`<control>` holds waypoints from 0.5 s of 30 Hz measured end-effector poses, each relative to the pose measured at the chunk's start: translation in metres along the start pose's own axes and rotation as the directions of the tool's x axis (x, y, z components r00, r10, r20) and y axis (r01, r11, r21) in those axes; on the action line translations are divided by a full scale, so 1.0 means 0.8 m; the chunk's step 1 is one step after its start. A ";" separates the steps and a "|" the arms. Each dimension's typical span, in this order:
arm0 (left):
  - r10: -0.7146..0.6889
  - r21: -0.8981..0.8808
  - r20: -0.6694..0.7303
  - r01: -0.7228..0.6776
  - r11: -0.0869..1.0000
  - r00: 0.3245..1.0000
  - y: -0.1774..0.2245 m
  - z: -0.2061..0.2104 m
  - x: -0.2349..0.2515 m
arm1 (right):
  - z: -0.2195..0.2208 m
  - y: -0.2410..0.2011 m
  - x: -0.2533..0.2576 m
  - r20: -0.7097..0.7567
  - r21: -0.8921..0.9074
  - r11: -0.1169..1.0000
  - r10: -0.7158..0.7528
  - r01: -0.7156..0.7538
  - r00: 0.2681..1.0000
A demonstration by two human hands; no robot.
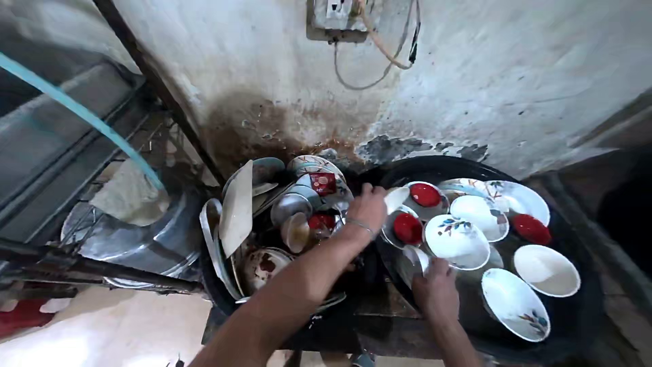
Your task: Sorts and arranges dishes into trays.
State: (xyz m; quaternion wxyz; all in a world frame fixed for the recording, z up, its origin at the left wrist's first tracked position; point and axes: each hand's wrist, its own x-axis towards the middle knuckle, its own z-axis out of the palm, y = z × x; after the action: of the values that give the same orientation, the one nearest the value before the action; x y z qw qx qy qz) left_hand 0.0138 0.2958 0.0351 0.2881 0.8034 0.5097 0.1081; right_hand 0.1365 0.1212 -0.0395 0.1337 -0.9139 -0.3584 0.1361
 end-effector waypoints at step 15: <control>-0.251 0.569 0.493 -0.091 0.817 0.833 -0.201 -0.016 -0.059 | 0.037 0.073 0.066 0.441 0.762 0.529 0.000 -0.374 0.898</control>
State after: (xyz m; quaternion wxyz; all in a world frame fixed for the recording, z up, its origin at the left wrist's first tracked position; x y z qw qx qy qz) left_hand -0.1356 0.3091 -0.0407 0.1721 0.8253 0.4490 -0.2961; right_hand 0.1996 0.1206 -0.0953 0.4598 -0.7276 -0.1673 0.4808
